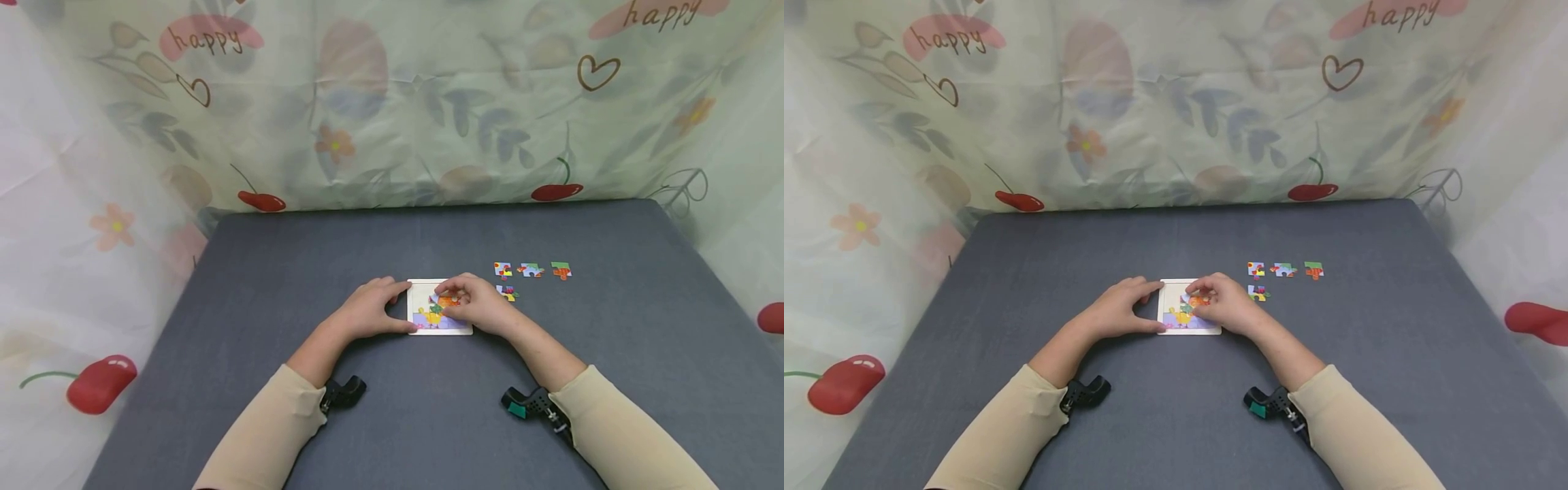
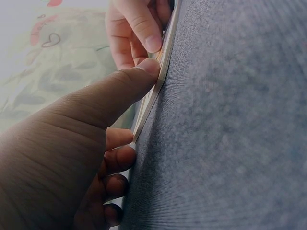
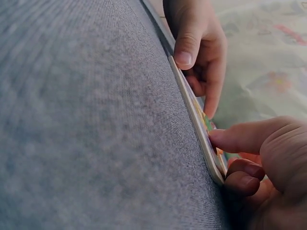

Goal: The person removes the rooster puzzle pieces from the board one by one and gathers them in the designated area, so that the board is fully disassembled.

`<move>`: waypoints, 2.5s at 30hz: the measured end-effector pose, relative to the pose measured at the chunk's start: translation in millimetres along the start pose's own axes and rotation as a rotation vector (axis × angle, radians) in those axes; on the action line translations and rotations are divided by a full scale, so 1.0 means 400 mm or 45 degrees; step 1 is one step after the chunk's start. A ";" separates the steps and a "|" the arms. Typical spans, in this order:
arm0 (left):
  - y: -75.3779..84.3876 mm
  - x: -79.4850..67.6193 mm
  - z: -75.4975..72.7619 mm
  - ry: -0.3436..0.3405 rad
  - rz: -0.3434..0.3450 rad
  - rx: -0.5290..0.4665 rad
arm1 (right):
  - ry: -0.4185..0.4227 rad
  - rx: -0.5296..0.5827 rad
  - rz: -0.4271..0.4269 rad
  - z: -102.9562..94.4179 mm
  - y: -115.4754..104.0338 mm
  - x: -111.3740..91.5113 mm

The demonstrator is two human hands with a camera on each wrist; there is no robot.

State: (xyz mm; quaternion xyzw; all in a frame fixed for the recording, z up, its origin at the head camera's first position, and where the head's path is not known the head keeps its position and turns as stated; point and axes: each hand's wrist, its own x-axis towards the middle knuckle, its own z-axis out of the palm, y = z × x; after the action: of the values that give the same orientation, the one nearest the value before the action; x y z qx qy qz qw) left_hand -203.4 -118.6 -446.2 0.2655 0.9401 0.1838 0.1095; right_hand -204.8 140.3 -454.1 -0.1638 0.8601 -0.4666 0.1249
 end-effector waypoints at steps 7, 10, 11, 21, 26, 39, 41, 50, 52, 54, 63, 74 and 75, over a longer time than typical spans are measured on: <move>0.000 0.000 0.001 -0.002 -0.003 0.004 | 0.003 -0.129 -0.041 0.001 0.003 0.000; -0.003 0.001 0.002 0.007 0.004 0.010 | 0.001 -0.134 -0.039 0.002 0.001 -0.001; -0.003 0.001 0.003 0.010 0.006 0.009 | 0.001 -0.124 -0.039 0.002 -0.001 -0.002; -0.008 0.002 0.006 0.022 0.022 0.002 | 0.020 -0.094 -0.056 0.004 0.000 -0.003; -0.005 0.000 0.004 0.017 0.017 0.004 | 0.021 -0.114 -0.050 0.005 -0.002 -0.005; -0.004 0.003 0.001 0.018 0.021 0.002 | 0.084 -0.122 -0.041 0.009 0.001 -0.003; -0.004 0.003 0.000 0.019 0.022 0.005 | 0.084 -0.107 -0.035 0.008 -0.001 -0.005; -0.005 0.003 0.001 0.016 0.019 0.004 | 0.064 0.064 0.005 0.008 0.002 -0.007; -0.005 0.003 0.001 0.019 0.020 0.005 | 0.064 0.103 -0.003 0.008 0.006 -0.006; -0.006 0.003 0.002 0.021 0.022 0.005 | 0.069 0.137 0.003 0.008 0.008 -0.007; -0.007 0.003 0.003 0.022 0.025 0.001 | 0.033 0.178 -0.035 0.005 0.011 -0.010; -0.007 0.004 0.004 0.023 0.014 0.000 | -0.031 0.149 -0.075 0.004 0.008 -0.011; -0.007 0.004 0.004 0.023 0.014 0.000 | -0.030 0.135 -0.077 0.003 0.009 -0.011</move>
State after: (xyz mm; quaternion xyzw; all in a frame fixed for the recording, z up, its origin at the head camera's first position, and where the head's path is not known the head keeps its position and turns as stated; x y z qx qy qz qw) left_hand -205.6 -119.4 -449.0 0.2691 0.9395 0.1869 0.1001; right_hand -200.8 142.8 -457.6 -0.1884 0.8272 -0.5133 0.1292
